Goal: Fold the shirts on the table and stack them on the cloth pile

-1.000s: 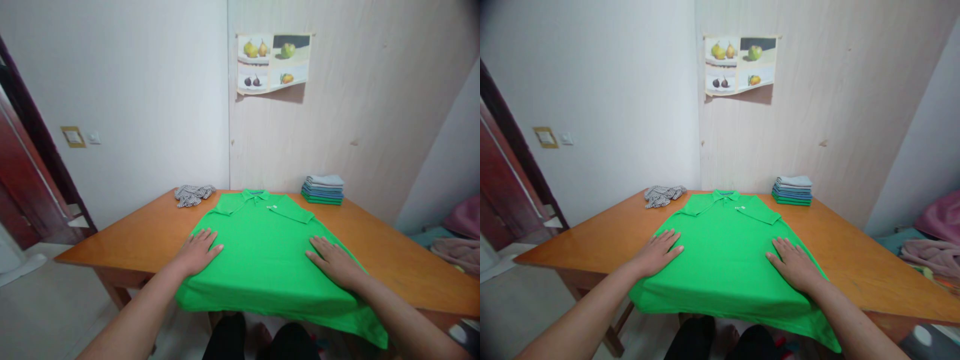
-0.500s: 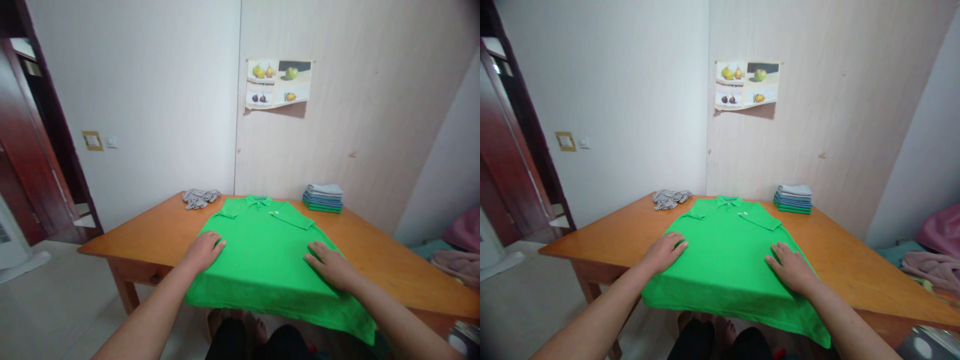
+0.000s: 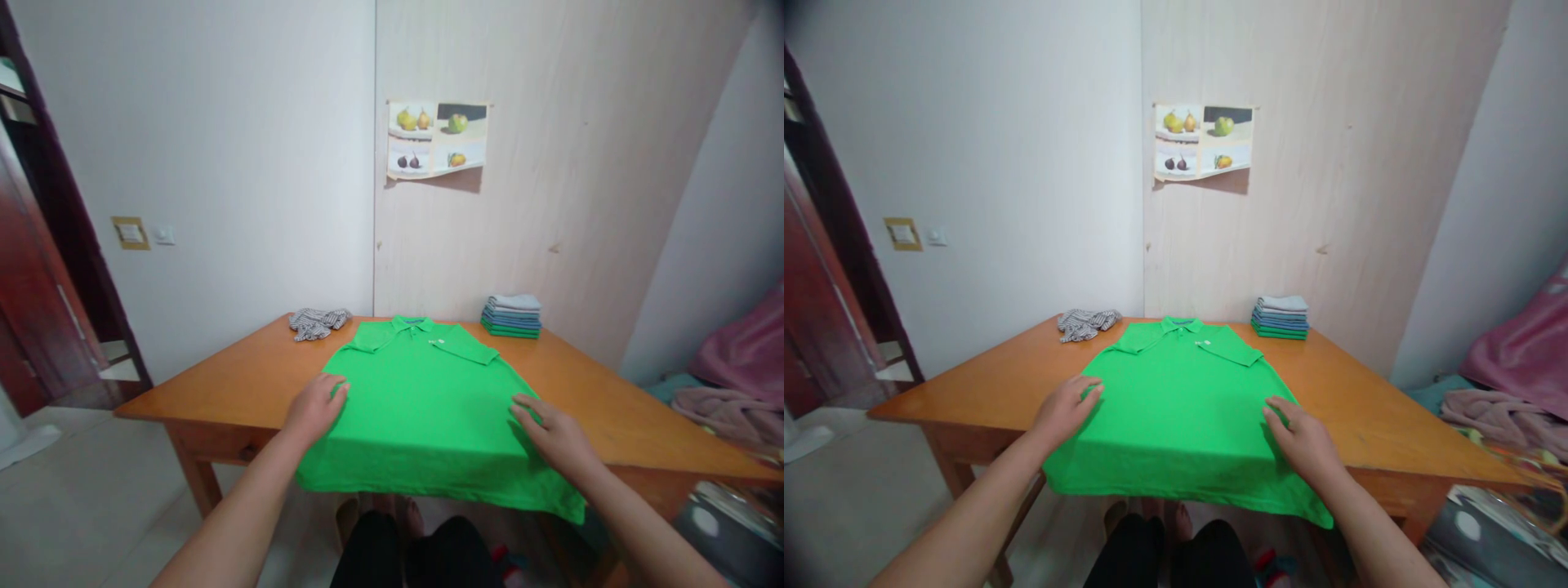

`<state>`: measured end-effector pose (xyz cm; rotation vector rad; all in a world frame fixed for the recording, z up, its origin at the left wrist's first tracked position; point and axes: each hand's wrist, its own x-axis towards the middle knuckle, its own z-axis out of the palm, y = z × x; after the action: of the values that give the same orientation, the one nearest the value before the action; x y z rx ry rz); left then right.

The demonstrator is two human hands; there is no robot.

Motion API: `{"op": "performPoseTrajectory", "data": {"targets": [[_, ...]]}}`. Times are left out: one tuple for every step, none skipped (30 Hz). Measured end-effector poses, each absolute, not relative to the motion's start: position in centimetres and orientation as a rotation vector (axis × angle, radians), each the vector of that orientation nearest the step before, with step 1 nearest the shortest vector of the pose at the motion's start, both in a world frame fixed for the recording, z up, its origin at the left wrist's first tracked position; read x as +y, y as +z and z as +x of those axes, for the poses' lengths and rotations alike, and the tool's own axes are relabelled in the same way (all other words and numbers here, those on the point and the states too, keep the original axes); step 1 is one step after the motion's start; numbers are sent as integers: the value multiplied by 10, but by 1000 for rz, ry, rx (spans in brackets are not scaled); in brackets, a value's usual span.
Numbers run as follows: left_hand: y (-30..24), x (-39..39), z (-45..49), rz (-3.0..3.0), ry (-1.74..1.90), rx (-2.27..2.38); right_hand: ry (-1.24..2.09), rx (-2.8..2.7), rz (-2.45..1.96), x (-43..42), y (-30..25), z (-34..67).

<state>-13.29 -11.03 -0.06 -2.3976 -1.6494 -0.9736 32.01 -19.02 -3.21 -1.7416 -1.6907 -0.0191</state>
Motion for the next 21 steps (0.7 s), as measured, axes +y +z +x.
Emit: {"op": "performPoseTrajectory", "data": {"targets": [[-3,-116,-136,-2321,-1102,-1646,-26,-1585,-1680,-199,-33,321],[-6,-122,-139,-2229,-1219,-1642,-27,-1475,-1618,-209,-33,321],[-10,-129,-142,-2126,-1322,-1644,-27,-1368,-1566,-219,-35,321],[-16,-135,-145,-2020,-1409,-1652,-25,-1272,-1528,-229,-37,320],[-22,-141,-149,-1926,-1479,-1664,-23,-1187,-1507,-239,-40,320],[-29,-147,-152,-1848,-1536,-1687,-22,-1110,-1504,-248,-44,319],[-37,-152,-156,-1789,-1591,-1719,-17,-1041,-1511,-256,-49,319],[-45,-157,-159,-1740,-1644,-1766,-9,-978,-1517,-263,-55,320],[-53,-160,-162,-1695,-1701,-1823,5,-920,-1518,-268,-61,321],[-60,-163,-165,-1661,-1765,-1884,17,-868,-1520,-272,-68,323],[-66,-165,-167,-1622,-1836,-1946,22,-818,-1527,-275,-75,326],[-71,-167,-168,-1588,-1908,-2005,25,-774,-1542,-277,-82,329],[-75,-170,-169,-1564,-1978,-2058,33,-736,-1560,-279,-89,332],[-78,-172,-169,-1557,-2045,-2107,65,-711,-1577,-280,-96,334],[-80,-175,-168,-1578,-2107,-2154,137,-703,-1588,-281,-103,336],[-81,-178,-167,-1636,-2169,-2199,248,-708,-1583,-281,-109,338],[-81,-181,-166,-1728,-2244,-2235,385,-726,-1562,-282,-114,339],[-82,-185,-164,-1838,-2335,-2264,524,-748,-1534,-283,-118,339],[-82,-189,-162,-1951,-2431,-2287,647,-766,-1506,-284,-121,338],[-82,-193,-161,-2055,-2522,-2304,749,-777,-1481,-285,-124,337],[-83,-196,-161,-2143,-2594,-2322,829,-783,-1457,-285,-126,336]]}}
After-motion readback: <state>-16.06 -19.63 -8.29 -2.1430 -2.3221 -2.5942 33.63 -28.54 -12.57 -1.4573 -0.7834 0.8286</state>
